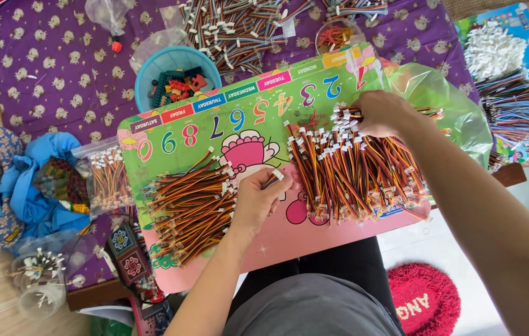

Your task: Bundling small orange wires with white connectors using rubber bands at a steady pace

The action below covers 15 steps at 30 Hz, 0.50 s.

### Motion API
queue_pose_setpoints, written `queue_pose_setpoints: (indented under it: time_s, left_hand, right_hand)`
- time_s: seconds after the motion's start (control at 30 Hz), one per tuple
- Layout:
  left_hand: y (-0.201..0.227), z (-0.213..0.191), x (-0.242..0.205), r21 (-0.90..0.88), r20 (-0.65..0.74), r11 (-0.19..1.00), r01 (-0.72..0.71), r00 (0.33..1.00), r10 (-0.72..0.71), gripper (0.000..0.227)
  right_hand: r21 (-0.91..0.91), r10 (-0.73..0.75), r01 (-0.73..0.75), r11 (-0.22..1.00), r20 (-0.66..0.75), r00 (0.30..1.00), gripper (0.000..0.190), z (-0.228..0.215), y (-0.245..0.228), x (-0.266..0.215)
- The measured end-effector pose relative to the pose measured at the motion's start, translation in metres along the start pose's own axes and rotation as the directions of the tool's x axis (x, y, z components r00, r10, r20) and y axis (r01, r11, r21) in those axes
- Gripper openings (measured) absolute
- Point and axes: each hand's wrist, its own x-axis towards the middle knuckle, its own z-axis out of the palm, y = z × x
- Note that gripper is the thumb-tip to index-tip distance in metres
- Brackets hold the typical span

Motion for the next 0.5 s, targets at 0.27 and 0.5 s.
queue_pose_setpoints:
  time_s: [0.27, 0.5]
  left_hand:
    - [-0.036, -0.019, 0.019, -0.032, -0.058, 0.996, -0.082, 0.995, 0.081, 0.016]
    - [-0.027, -0.016, 0.015, -0.032, -0.075, 0.994, -0.105, 0.992, 0.102, 0.022]
  right_hand:
    - [-0.097, -0.002, 0.005, 0.995, 0.030, 1.000, 0.021, 0.007, 0.007, 0.006]
    - [-0.150, -0.033, 0.039, 0.988, 0.042, 0.999, 0.023, -0.008, -0.008, -0.007]
